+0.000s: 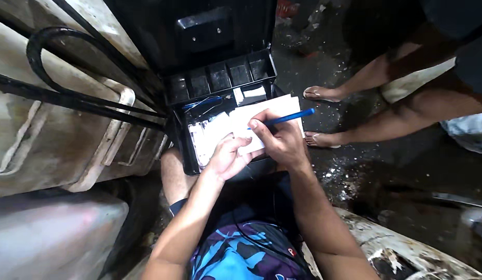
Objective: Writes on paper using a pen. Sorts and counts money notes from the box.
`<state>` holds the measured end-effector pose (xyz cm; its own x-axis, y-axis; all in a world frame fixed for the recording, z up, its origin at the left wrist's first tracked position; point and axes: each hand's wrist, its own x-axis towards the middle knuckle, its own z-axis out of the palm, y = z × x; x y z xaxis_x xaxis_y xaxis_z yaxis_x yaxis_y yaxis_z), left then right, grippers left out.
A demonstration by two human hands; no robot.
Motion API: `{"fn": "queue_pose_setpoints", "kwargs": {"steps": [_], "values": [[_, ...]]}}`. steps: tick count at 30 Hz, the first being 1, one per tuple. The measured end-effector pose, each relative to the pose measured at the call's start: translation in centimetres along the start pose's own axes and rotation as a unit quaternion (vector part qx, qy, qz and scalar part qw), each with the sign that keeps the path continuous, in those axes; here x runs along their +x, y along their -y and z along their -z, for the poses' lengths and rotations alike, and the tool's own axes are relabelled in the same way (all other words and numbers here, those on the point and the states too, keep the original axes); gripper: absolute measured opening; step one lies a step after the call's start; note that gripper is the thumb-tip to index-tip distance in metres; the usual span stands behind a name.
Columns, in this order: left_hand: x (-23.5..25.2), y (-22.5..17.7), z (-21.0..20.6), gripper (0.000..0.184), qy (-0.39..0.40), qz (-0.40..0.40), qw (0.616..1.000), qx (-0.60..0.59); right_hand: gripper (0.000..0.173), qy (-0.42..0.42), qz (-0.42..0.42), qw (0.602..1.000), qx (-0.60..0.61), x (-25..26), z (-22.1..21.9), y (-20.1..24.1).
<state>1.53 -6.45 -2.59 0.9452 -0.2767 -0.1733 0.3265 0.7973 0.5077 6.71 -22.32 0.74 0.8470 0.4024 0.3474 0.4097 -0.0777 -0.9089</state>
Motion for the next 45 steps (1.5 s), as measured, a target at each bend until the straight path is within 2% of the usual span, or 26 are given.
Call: {"fn": "queue_pose_setpoints", "kwargs": {"steps": [8,15,21,26,31,35,45], "values": [[-0.2,0.1,0.0,0.028,-0.007,-0.012,1.0,0.005,0.014,-0.017,0.014,0.998,-0.061,1.1,-0.9,-0.4],[-0.2,0.2,0.4,0.027,0.017,-0.015,1.0,0.004,0.014,0.007,0.049,0.998,-0.026,1.2,-0.8,-1.2],[-0.2,0.3,0.3,0.027,-0.013,-0.015,1.0,0.006,0.014,0.011,0.057,0.998,-0.033,1.4,-0.9,-2.0],[-0.1,0.3,0.3,0.029,-0.016,-0.015,1.0,0.006,0.015,0.005,0.059,0.997,-0.044,1.2,-0.8,-2.3],[-0.1,0.3,0.2,0.027,-0.019,-0.021,0.999,0.023,0.013,-0.022,0.06,0.998,-0.002,1.2,-0.7,-2.1],[-0.1,0.4,0.2,0.027,-0.023,-0.021,0.999,0.014,0.015,-0.018,0.064,0.997,-0.044,1.2,-0.9,-2.5],[0.0,0.3,0.1,0.028,-0.027,-0.015,0.999,0.015,0.015,-0.023,0.058,0.997,-0.052,1.4,-0.6,-2.5]]}}
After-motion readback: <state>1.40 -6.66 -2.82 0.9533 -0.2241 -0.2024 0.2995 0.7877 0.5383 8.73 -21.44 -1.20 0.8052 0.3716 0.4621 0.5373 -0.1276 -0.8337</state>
